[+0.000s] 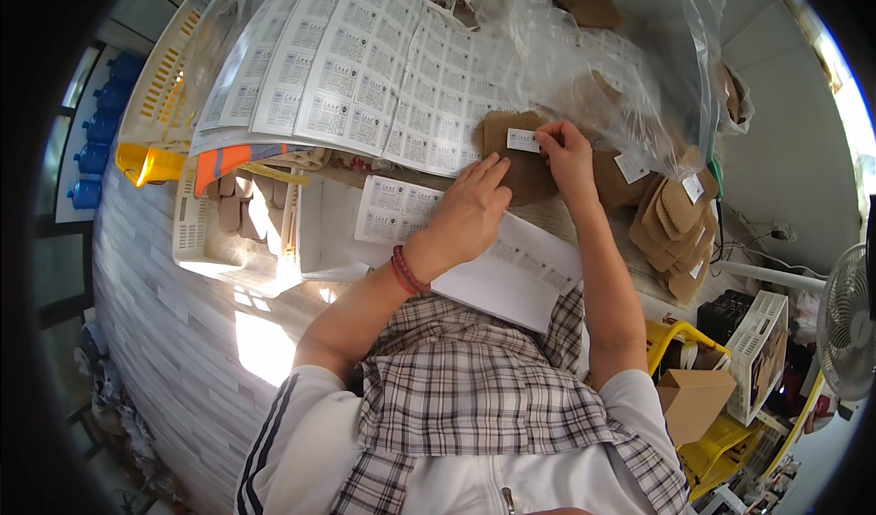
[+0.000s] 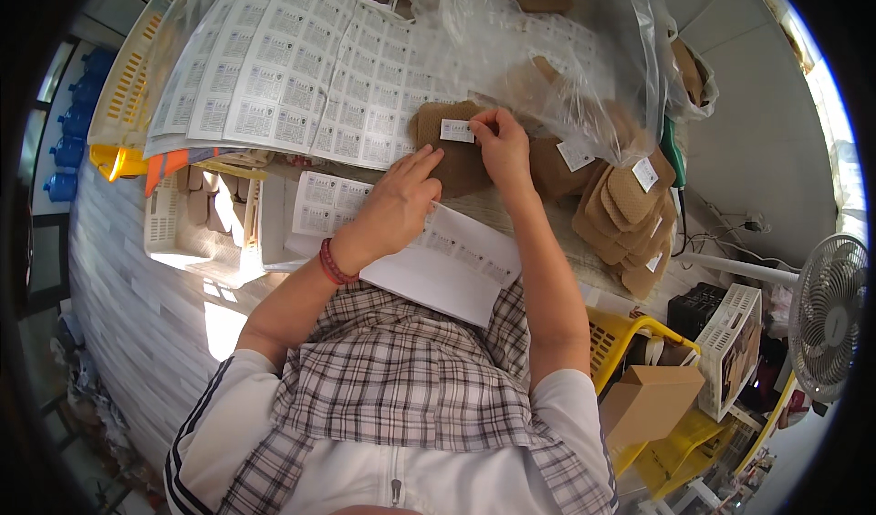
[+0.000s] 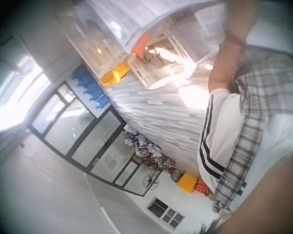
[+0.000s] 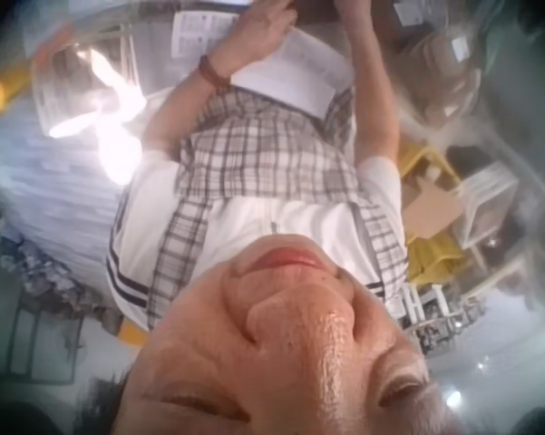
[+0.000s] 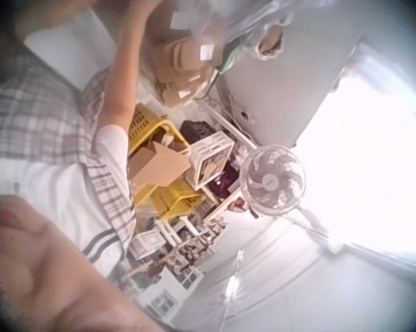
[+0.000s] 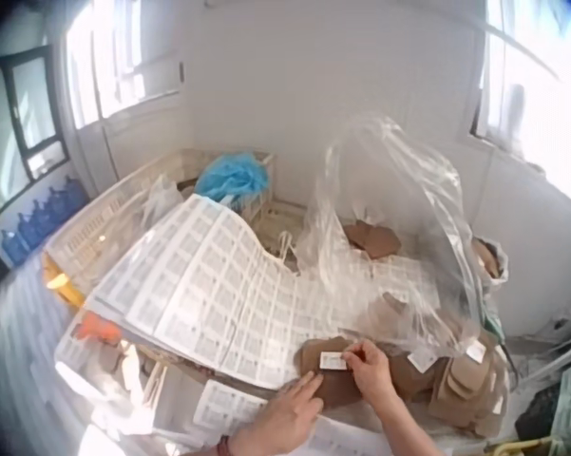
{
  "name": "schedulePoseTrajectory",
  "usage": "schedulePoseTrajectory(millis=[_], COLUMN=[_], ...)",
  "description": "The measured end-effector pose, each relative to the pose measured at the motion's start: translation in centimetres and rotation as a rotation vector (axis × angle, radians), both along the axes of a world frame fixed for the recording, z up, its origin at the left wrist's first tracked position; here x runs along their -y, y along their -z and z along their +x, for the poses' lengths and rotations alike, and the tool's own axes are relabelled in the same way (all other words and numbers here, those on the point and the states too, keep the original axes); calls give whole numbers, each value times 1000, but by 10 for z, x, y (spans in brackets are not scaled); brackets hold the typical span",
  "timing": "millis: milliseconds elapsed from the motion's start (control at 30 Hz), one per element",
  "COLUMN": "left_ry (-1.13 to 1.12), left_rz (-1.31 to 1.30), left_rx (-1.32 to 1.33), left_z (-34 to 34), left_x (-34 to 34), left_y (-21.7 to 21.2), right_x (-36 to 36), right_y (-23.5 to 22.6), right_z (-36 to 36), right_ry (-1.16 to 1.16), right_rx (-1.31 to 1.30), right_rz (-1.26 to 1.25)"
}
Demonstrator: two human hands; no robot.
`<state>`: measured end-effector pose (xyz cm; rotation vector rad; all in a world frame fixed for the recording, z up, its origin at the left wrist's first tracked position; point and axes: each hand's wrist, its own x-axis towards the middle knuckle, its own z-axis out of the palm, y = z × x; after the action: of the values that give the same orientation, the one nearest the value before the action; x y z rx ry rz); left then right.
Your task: The person repeatedly peels small white labels from a sheet and sticks them onto brown paper pouches. After labeling several pouches, they gather the labeled pouches and place them into a clear plastic bag.
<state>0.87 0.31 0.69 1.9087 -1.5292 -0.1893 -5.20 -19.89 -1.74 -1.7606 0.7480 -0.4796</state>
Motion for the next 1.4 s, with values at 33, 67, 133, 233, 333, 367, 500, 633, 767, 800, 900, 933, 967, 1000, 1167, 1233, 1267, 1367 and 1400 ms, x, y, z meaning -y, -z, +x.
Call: schedulePoseTrajectory(millis=[33,67,133,233,333,367,500,633,767,800,900,933,967,1000,1167,1233,1267,1367,1400], left_ry=[1,2,1,-3,-2,-2,1,-14,-3,3,0,-5,-11,-16,-32,-34,-31,-26,-25], left_rz=[-5,-10,-16,-15,-13,-12,-16,-32,-71,-82,-5,2,10,17,60,67,71,74,74], left_rx=[-5,-10,-11,0,5,4,14,-4,5,13,13,51,90,129,152,156,156,152,150], left_z=[0,0,1,1,1,1,1,0,0,0,0,0,0,-1,-2,-3,-3,-3,-4], left_x=[0,0,0,2,1,1,2,2,3,3,3,3,3,3,4,4,3,2,2], left_y=[0,1,1,3,2,2,1,-1,-6,-6,-7,-6,-3,-1,-3,-2,-1,0,1], right_x=[0,0,0,-1,-2,-2,-2,-11,-16,-17,-18,-18,-19,-21,-35,-37,-38,-31,-28], right_y=[1,2,-1,-1,-1,-1,5,-1,-5,-6,-4,-3,-3,-3,-1,-4,-6,3,5], right_z=[1,1,1,1,1,1,0,-1,-1,-1,-2,-3,-3,-3,-3,-2,-2,-7,-8], right_ry=[-1,-1,-2,0,-2,-5,7,28,38,39,44,44,44,40,27,164,232,203,214], right_rx=[-10,-21,-34,-47,-62,-70,-58,-58,-64,-57,-42,-37,-33,-76,-206,-177,-161,-191,-190], right_rz=[-8,-17,15,2,-37,-50,-151,-246,-279,-284,-311,-324,-337,-424,-798,-778,-767,-780,-714])
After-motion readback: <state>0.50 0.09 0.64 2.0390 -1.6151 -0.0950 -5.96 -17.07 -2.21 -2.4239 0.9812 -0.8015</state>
